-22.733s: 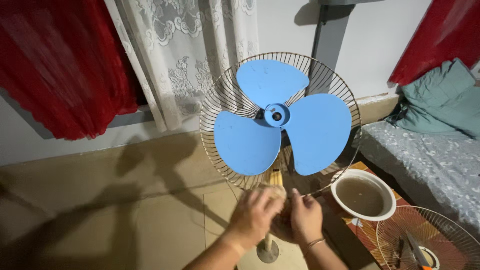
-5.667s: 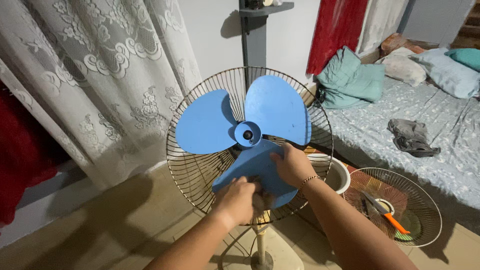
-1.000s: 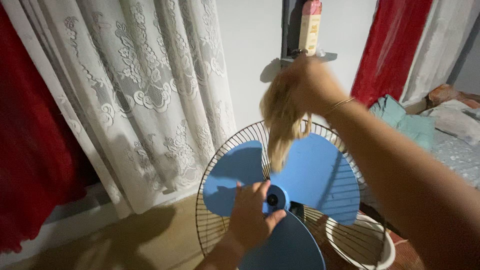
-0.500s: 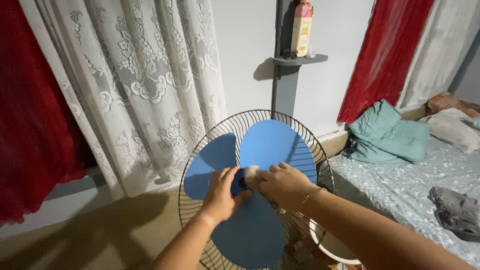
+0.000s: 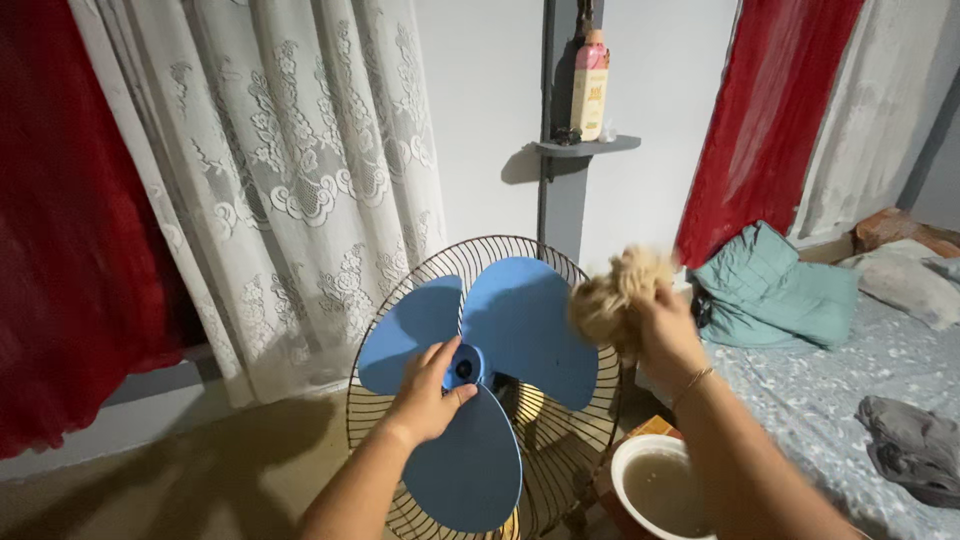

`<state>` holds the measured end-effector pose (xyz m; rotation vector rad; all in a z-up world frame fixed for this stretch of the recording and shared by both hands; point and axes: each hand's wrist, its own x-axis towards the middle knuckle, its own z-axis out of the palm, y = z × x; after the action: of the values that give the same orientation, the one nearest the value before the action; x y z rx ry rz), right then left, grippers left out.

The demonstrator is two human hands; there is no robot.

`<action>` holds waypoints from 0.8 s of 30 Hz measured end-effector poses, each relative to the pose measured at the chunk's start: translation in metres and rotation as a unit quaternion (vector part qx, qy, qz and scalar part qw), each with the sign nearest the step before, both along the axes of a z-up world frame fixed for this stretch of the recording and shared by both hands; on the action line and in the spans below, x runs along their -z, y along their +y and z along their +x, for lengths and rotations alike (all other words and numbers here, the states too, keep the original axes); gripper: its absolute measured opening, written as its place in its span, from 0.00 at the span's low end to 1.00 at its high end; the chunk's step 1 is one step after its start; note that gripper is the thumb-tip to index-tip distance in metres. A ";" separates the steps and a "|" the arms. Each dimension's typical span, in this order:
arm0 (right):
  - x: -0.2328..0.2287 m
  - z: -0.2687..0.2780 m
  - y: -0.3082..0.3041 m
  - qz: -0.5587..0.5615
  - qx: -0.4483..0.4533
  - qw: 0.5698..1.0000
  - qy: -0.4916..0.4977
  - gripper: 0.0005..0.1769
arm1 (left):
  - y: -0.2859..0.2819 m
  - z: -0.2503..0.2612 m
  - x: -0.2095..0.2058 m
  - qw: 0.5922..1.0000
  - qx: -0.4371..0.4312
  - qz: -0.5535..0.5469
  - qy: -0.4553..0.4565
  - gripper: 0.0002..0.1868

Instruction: The person cleans a fan by wiping the blue blades and the outer metal cage using a cloth rinsed in a bucket of water.

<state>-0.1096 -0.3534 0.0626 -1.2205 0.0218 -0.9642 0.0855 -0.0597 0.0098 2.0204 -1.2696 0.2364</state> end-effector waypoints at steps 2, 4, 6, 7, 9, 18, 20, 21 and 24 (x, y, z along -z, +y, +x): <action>0.024 0.008 -0.001 0.004 -0.079 0.996 -0.050 0.21 | -0.001 0.006 0.008 1.000 -0.011 -0.024 -0.001 0.41; 0.020 0.010 0.011 0.009 -0.050 0.999 -0.018 0.24 | 0.000 0.013 0.019 0.999 -0.028 -0.043 0.010 0.40; 0.001 0.014 0.042 -0.003 -0.036 0.999 0.012 0.25 | 0.004 0.016 0.032 0.986 0.021 -0.100 0.132 0.39; -0.012 0.015 0.059 -0.017 -0.038 0.999 0.025 0.25 | 0.005 0.020 0.036 0.972 0.046 -0.128 0.191 0.39; -0.032 0.011 0.099 -0.062 -0.045 0.994 0.077 0.25 | 0.009 0.029 0.043 0.994 -0.027 -0.033 0.097 0.39; -0.020 0.035 0.209 -0.345 0.042 0.936 0.060 0.19 | 0.031 0.017 -0.030 0.907 0.038 -0.275 0.315 0.26; -0.001 0.050 0.209 -0.365 0.089 0.925 0.063 0.22 | 0.042 -0.014 -0.056 0.868 0.075 -0.262 0.415 0.28; 0.010 0.057 0.210 -0.263 0.076 0.961 0.030 0.20 | 0.046 -0.028 -0.064 0.863 0.077 -0.248 0.434 0.30; 0.035 0.071 0.202 0.025 0.042 0.995 -0.084 0.18 | 0.048 -0.054 -0.068 0.912 0.015 -0.242 0.330 0.28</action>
<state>-0.0385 -0.1516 0.0273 -1.0968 -0.0349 -1.1316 0.0310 -0.0121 0.0775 1.4583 -0.7160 -0.1380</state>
